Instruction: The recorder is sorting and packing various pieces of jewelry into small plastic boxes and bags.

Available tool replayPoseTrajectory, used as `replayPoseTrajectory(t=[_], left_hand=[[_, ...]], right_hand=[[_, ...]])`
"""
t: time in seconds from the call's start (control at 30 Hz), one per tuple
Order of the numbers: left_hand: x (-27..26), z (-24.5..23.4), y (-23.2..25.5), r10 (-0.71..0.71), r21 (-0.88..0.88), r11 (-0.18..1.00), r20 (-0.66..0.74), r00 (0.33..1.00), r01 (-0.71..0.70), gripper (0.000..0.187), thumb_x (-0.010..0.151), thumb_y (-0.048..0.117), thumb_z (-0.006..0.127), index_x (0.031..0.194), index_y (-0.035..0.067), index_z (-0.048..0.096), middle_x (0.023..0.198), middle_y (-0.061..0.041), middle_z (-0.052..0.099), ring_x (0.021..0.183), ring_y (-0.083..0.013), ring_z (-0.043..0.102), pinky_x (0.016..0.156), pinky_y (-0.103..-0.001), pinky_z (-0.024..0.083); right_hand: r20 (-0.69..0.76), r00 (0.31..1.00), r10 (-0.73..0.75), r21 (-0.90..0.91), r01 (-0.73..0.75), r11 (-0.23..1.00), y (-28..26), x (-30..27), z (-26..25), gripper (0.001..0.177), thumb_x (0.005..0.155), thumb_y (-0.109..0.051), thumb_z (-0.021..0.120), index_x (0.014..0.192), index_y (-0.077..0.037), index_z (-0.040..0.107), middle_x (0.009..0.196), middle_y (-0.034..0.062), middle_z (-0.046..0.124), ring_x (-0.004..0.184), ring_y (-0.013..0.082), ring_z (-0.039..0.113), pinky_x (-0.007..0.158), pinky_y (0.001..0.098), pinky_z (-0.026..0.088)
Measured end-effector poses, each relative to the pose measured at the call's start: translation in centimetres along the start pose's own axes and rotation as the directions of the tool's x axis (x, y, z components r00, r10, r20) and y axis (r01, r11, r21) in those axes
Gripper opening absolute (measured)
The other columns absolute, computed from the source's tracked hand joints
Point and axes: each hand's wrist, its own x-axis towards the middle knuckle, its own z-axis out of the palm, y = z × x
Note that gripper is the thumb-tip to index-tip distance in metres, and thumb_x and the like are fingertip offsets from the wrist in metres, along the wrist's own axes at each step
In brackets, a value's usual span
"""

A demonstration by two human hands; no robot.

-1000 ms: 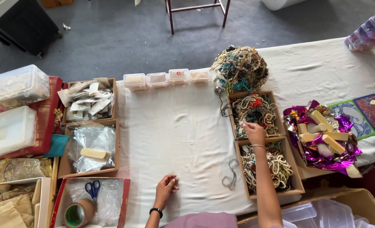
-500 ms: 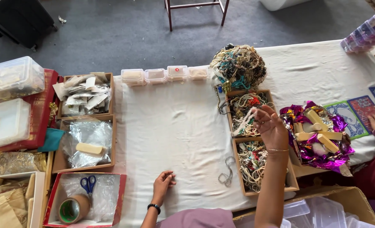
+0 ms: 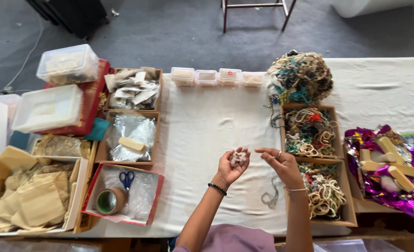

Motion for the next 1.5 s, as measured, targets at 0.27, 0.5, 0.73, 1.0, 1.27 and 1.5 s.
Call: replayPoseTrajectory(t=[0.27,0.5,0.73,1.0,1.27,1.5], left_hand=[[-4.6,0.7,-2.3,0.46,0.742,0.544,0.127,0.879,-0.392,0.034,0.102,0.021,0.048,0.117,0.0,0.071,0.115,-0.009,0.074,0.109,-0.0183,0.067,0.095,-0.03,0.053],[-12.5,1.9,0.3,0.702,0.942,0.164,0.097,0.705,-0.293,0.031,0.105,0.022,0.05,0.106,0.003,0.075,0.098,-0.005,0.076,0.095,-0.0119,0.07,0.089,-0.028,0.055],[-20.5,-5.5,6.8,0.879,0.991,0.013,0.053,0.473,-0.134,0.028,0.103,0.023,0.054,0.104,0.006,0.076,0.094,-0.008,0.077,0.086,-0.015,0.073,0.079,-0.031,0.057],[-28.9,-6.2,15.8,0.929,0.884,-0.369,0.35,0.118,0.288,0.017,0.092,0.022,0.069,0.098,0.008,0.075,0.093,-0.012,0.075,0.082,-0.0295,0.073,0.072,-0.041,0.057],[-30.5,-7.1,17.8,0.824,0.728,-0.495,0.218,0.523,0.475,0.037,0.072,0.018,0.086,0.101,0.009,0.065,0.099,-0.012,0.069,0.092,-0.0343,0.069,0.078,-0.046,0.055],[-31.0,-5.2,18.3,0.812,0.772,-0.483,0.218,0.542,0.414,0.043,0.072,0.024,0.088,0.103,0.008,0.063,0.1,-0.012,0.065,0.092,-0.035,0.067,0.077,-0.046,0.054]], right_hand=[[0.303,0.948,0.102,0.938,-0.315,0.142,19.4,4.9,10.4,0.027,0.102,-0.03,0.055,0.121,-0.012,0.061,0.115,0.0067,0.068,0.101,0.0196,0.061,0.093,0.0381,0.049],[0.169,0.942,0.291,0.975,-0.202,0.088,14.9,4.0,11.3,0.033,0.103,-0.015,0.05,0.128,0.0,0.064,0.134,0.0199,0.066,0.128,0.0334,0.061,0.107,0.0408,0.05],[0.142,0.969,0.2,0.989,-0.146,0.005,11.2,2.5,13.5,0.03,0.106,-0.022,0.051,0.129,-0.009,0.066,0.142,0.0147,0.061,0.134,0.0326,0.056,0.106,0.0512,0.048],[0.089,0.948,0.307,0.963,-0.16,0.215,5.8,0.6,13.9,0.033,0.111,-0.022,0.046,0.133,-0.006,0.066,0.149,0.0191,0.058,0.138,0.0367,0.052,0.112,0.0457,0.041],[0.172,0.912,0.372,0.98,-0.197,0.032,10.5,1.5,18.4,0.047,0.105,-0.033,0.044,0.139,-0.004,0.057,0.143,0.0184,0.059,0.134,0.0355,0.054,0.11,0.053,0.042],[0.16,0.875,0.456,0.88,-0.336,0.336,10.2,0.9,19.0,0.045,0.104,-0.023,0.046,0.14,0.004,0.054,0.141,0.0237,0.059,0.134,0.0366,0.054,0.109,0.0432,0.046]])
